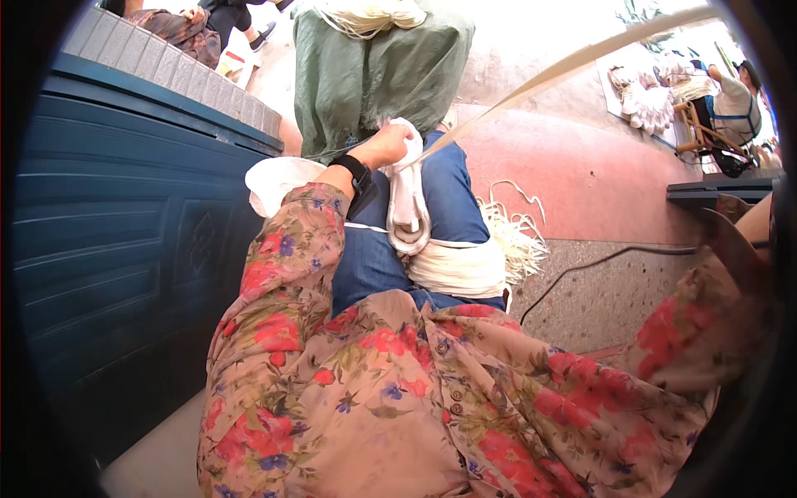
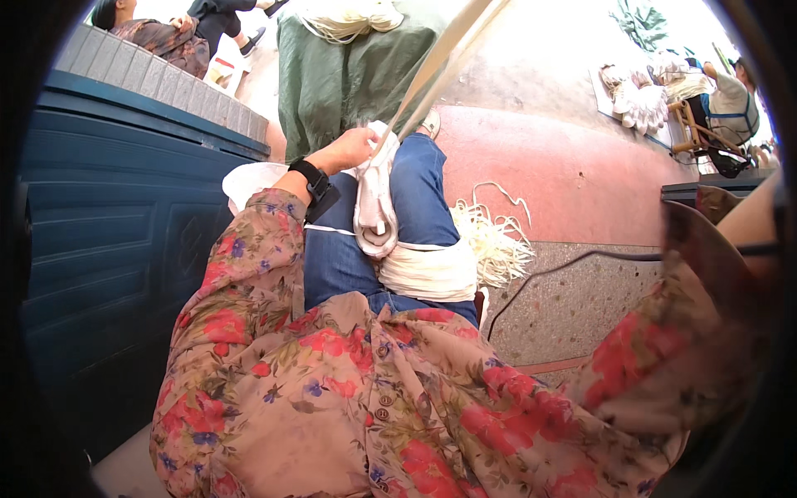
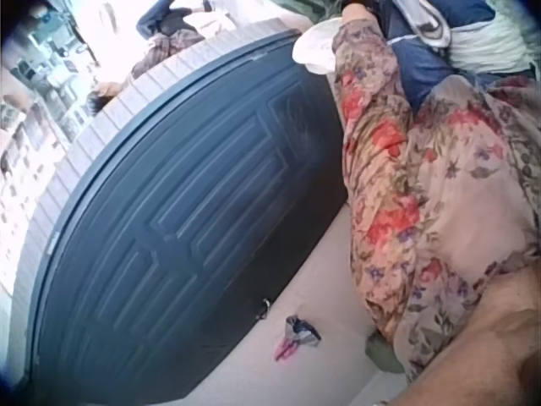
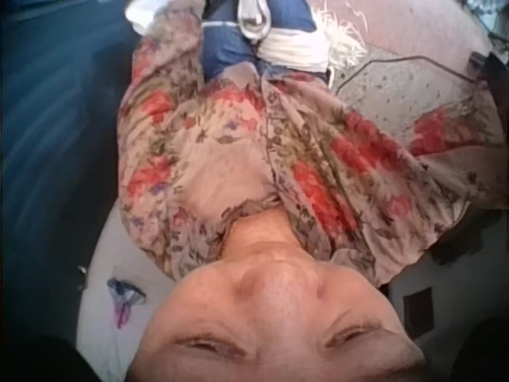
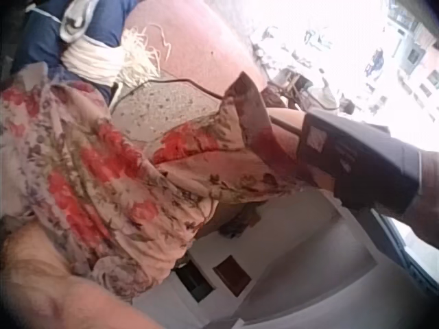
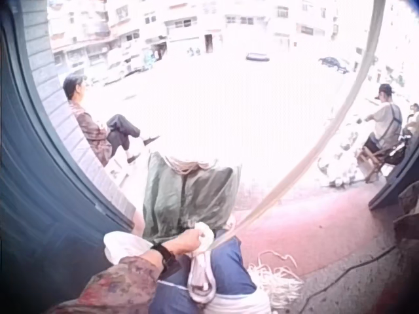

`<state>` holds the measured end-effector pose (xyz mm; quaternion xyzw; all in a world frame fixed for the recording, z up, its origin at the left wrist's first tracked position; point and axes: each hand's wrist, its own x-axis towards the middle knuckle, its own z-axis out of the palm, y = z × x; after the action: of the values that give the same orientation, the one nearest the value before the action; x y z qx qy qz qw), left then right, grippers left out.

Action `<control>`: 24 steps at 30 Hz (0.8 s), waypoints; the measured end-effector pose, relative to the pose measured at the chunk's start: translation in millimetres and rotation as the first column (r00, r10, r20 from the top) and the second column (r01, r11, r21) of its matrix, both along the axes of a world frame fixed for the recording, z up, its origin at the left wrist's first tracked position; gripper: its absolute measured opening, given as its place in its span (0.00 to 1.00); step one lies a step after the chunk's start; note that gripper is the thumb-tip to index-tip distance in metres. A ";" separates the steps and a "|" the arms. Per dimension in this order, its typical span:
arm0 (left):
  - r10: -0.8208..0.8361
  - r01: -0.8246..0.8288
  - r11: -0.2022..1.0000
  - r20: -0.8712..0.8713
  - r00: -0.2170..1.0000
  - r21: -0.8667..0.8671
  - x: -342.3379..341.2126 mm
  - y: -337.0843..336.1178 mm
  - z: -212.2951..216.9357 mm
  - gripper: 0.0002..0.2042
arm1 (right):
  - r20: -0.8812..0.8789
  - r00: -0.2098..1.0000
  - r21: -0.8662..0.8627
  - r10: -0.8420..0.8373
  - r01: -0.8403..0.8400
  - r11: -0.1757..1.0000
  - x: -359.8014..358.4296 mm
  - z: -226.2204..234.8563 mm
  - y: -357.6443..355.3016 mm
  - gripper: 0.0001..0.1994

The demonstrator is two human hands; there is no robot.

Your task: Insert laces into the eyelets of a white shoe upper.

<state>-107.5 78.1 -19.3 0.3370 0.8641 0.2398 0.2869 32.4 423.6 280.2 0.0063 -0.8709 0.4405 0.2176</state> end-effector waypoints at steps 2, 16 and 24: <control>0.070 -0.073 0.996 0.050 0.996 0.054 -2.7 -13.0 -14.2 0.14 | 0.011 1.000 -0.001 0.004 -0.004 1.000 -2.5 -2.1 -0.1 0.09; 0.207 -0.179 0.963 0.124 0.971 -0.203 95.4 -54.8 19.7 0.12 | 0.030 0.999 -0.011 0.042 -0.042 0.999 -14.8 -6.4 5.7 0.09; 0.181 -0.201 0.979 -0.279 0.943 -0.044 106.8 -61.6 -3.4 0.13 | 0.039 0.996 -0.013 0.083 -0.083 0.996 -20.3 -4.4 1.4 0.10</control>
<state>-0.7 16.6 -22.7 0.2708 0.9321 0.1862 0.1520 12.2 425.0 275.8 0.0326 -0.8716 0.4540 0.1818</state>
